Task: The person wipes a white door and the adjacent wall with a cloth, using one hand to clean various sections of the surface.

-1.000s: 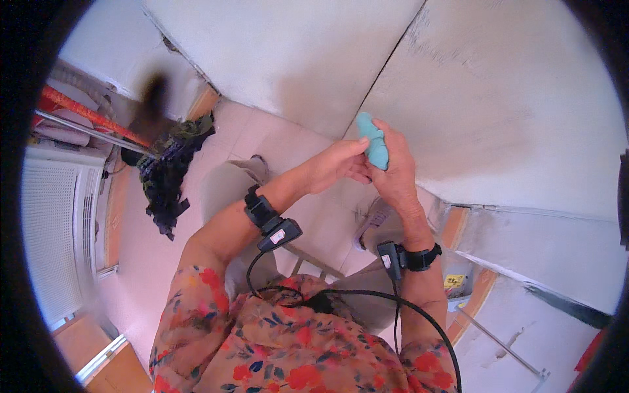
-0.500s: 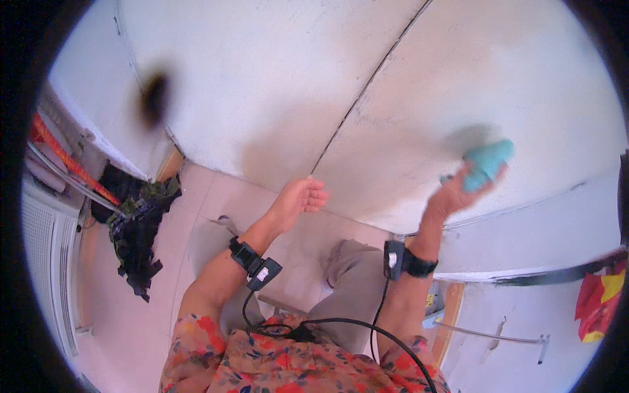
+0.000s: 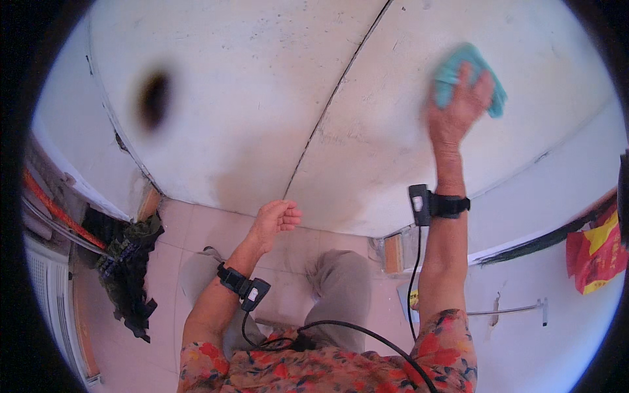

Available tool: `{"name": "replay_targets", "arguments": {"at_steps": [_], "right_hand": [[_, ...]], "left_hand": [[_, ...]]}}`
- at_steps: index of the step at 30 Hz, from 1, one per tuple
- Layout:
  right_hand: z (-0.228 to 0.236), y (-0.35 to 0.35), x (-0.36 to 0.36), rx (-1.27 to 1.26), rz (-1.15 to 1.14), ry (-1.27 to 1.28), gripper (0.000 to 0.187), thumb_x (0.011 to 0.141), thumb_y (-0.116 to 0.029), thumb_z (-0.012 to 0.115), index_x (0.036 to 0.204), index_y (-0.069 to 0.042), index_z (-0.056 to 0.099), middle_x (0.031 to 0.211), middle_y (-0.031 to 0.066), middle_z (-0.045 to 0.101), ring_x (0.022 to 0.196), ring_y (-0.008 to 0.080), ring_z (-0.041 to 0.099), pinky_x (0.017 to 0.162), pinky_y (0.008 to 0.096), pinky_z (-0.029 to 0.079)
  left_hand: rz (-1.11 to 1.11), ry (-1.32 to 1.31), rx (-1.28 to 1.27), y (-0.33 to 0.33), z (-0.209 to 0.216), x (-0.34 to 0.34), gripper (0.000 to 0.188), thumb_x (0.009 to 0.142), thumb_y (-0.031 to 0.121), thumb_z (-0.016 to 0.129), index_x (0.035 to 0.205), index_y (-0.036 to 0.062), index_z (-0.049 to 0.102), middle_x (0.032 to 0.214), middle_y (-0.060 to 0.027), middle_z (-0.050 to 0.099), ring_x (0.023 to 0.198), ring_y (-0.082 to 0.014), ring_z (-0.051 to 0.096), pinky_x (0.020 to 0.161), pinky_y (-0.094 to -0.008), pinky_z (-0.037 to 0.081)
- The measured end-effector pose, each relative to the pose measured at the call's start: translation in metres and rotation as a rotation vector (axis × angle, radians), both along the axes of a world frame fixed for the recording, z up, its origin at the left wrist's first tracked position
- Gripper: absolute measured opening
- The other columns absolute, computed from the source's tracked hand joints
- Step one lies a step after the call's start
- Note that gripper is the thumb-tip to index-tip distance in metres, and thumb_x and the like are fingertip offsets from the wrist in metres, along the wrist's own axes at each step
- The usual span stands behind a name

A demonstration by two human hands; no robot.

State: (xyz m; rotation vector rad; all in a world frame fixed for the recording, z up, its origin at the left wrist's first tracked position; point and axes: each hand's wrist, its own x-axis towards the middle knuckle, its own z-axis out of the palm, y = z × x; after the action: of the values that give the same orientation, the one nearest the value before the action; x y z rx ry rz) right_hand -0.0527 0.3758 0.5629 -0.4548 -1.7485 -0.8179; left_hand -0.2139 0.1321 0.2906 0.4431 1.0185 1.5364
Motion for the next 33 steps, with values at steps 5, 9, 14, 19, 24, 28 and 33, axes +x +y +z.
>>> {"name": "replay_targets", "arguments": {"at_steps": [5, 9, 14, 19, 24, 28, 33], "right_hand": [[-0.041, 0.013, 0.038, -0.097, -0.049, -0.007, 0.073, 0.069, -0.018, 0.069, 0.135, -0.015, 0.037, 0.139, 0.0280, 0.024, 0.129, 0.0445, 0.022, 0.103, 0.0565, 0.016], [-0.048, -0.040, -0.003, -0.091, -0.012, -0.414, 0.060, 0.072, -0.006, 0.062, 0.127, -0.022, 0.047, 0.139, 0.0197, 0.029, 0.129, 0.0380, 0.027, 0.098, 0.0640, 0.020], [0.057, -0.051, -0.064, 0.185, -0.042, -0.391, 0.066, 0.068, -0.006, 0.061, 0.128, -0.027, 0.045, 0.136, 0.0147, 0.035, 0.128, 0.0323, 0.031, 0.095, 0.0645, 0.026], [0.136, -0.002, -0.028, 0.331, -0.049, -0.003, 0.059, 0.076, -0.031, 0.064, 0.129, -0.017, 0.044, 0.126, 0.0216, 0.040, 0.115, 0.0393, 0.039, 0.089, 0.0522, 0.032], [0.040, -0.032, -0.032, 0.180, -0.034, -0.254, 0.056, 0.072, -0.015, 0.064, 0.126, -0.021, 0.047, 0.135, 0.0200, 0.034, 0.124, 0.0368, 0.033, 0.096, 0.0608, 0.025], [0.018, -0.062, -0.061, 0.169, 0.037, -0.518, 0.060, 0.070, -0.009, 0.063, 0.125, -0.027, 0.048, 0.138, 0.0130, 0.033, 0.127, 0.0293, 0.032, 0.093, 0.0666, 0.025], [0.098, -0.072, -0.085, 0.261, -0.037, -0.354, 0.064, 0.072, -0.017, 0.068, 0.130, -0.025, 0.043, 0.137, 0.0113, 0.035, 0.127, 0.0316, 0.031, 0.095, 0.0580, 0.028]], "left_hand": [[-0.015, 0.007, -0.017, 0.001, 0.000, 0.003, 0.033, 0.088, 0.032, 0.051, 0.105, 0.0040, 0.054, 0.092, -0.0086, 0.062, 0.080, -0.0153, 0.060, 0.070, -0.0280, 0.049], [-0.044, 0.037, -0.033, 0.006, 0.009, 0.012, 0.029, 0.086, 0.030, 0.052, 0.100, 0.0052, 0.056, 0.090, -0.0063, 0.062, 0.077, -0.0127, 0.058, 0.069, -0.0257, 0.047], [-0.005, 0.072, -0.068, 0.007, -0.003, 0.003, 0.031, 0.087, 0.033, 0.053, 0.100, 0.0049, 0.056, 0.089, -0.0069, 0.062, 0.077, -0.0141, 0.059, 0.068, -0.0269, 0.048], [-0.028, 0.099, -0.072, 0.011, -0.017, 0.005, 0.029, 0.087, 0.032, 0.053, 0.098, 0.0053, 0.057, 0.088, -0.0063, 0.062, 0.077, -0.0139, 0.059, 0.067, -0.0266, 0.047], [-0.061, 0.118, -0.081, 0.011, 0.001, 0.008, 0.026, 0.085, 0.029, 0.053, 0.096, 0.0065, 0.057, 0.087, -0.0040, 0.061, 0.077, -0.0126, 0.058, 0.066, -0.0255, 0.046], [-0.043, 0.096, -0.081, 0.012, 0.000, 0.008, 0.027, 0.086, 0.030, 0.052, 0.098, 0.0059, 0.057, 0.088, -0.0051, 0.061, 0.077, -0.0132, 0.058, 0.066, -0.0261, 0.047], [-0.053, 0.135, -0.074, 0.013, -0.014, 0.005, 0.027, 0.089, 0.030, 0.049, 0.098, 0.0057, 0.057, 0.089, -0.0061, 0.062, 0.077, -0.0141, 0.060, 0.067, -0.0271, 0.048]]}}
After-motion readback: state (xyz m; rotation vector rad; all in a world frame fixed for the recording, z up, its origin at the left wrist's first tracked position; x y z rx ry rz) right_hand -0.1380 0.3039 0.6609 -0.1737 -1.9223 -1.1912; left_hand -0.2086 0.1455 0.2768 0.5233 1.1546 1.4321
